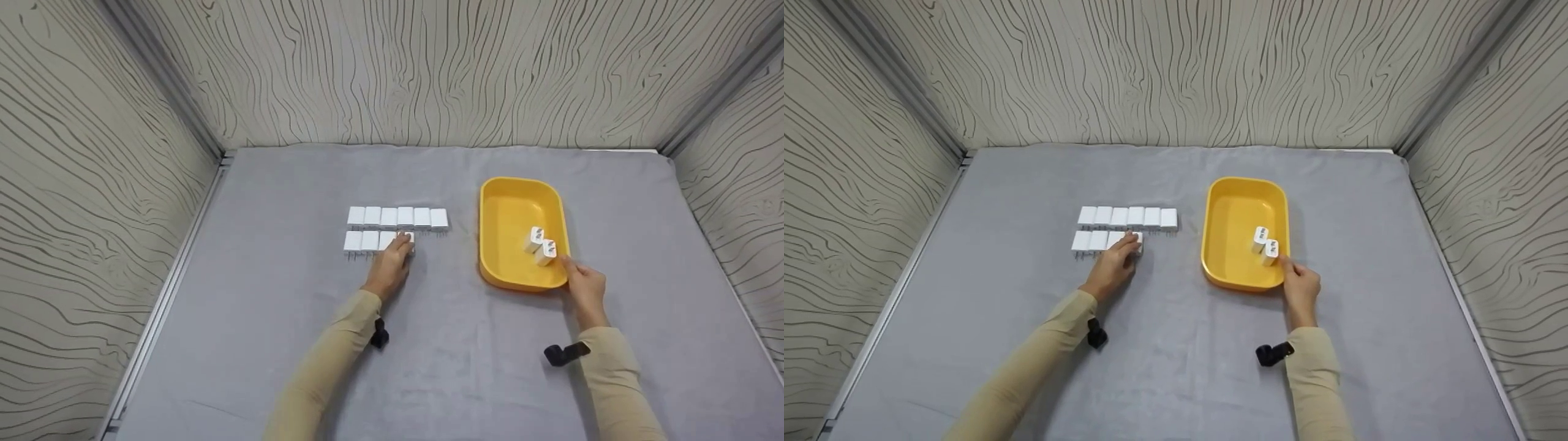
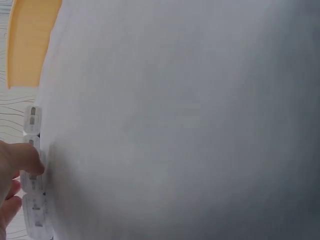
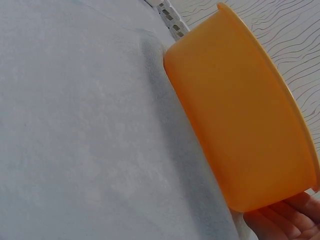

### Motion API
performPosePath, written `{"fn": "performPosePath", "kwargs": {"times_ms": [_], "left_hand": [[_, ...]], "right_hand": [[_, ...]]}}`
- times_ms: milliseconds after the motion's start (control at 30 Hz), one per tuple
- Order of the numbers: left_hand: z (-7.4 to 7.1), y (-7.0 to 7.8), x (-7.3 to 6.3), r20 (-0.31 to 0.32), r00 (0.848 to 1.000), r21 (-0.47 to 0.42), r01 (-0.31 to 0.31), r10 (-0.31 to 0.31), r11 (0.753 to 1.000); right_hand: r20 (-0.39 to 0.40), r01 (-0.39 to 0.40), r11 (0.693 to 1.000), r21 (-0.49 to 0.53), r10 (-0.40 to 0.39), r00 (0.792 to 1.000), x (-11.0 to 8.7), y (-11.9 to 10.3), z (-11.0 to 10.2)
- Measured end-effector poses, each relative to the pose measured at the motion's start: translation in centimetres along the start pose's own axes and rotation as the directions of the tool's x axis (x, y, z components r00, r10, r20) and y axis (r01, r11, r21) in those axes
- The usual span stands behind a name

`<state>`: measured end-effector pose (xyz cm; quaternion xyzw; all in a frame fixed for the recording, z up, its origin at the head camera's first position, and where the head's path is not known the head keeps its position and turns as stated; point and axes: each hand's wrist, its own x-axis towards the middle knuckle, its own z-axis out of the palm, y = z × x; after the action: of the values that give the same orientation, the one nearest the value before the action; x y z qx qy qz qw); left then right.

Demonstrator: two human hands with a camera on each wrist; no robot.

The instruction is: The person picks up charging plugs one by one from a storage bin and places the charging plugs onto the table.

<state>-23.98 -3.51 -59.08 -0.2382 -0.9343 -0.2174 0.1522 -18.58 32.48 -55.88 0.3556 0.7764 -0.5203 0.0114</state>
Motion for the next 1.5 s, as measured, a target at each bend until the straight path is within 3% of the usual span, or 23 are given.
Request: {"fn": "performPosePath", "kwargs": {"times_ms": [300, 867, 1100, 1300, 1500], "left_hand": [[0.1, 1.1, -0.2, 0.049, 0.998, -0.029, -0.034, 0.035, 0.999], [1.2, 4.3, -0.1, 0.032, 0.991, -0.104, -0.129, 0.133, 0.986], [1.4, 5.3, -0.2, 0.048, 0.991, -0.126, -0.117, 0.123, 0.985], [1.4, 6.4, -0.2, 0.093, 0.989, -0.153, -0.096, 0.111, 0.984], [1.5, 7.7, 0.0, 0.090, 0.987, -0.182, -0.116, 0.134, 0.976]], "right_hand": [[0.047, 0.000, 1.000, -0.004, 0.001, 0.999, 0.0, 0.1, 0.0], [0.073, -0.017, 0.999, 0.040, 0.014, 0.997, -0.1, -0.1, 0.0], [0.070, -0.016, 0.999, 0.035, 0.014, 0.997, 0.0, -0.1, 0.0], [0.003, 0.011, 1.000, 0.011, -0.011, 1.000, 0.0, 0.1, 0.2], [-0.007, 0.013, 1.000, 0.016, -0.013, 1.000, -0.1, 0.2, 0.2]]}}
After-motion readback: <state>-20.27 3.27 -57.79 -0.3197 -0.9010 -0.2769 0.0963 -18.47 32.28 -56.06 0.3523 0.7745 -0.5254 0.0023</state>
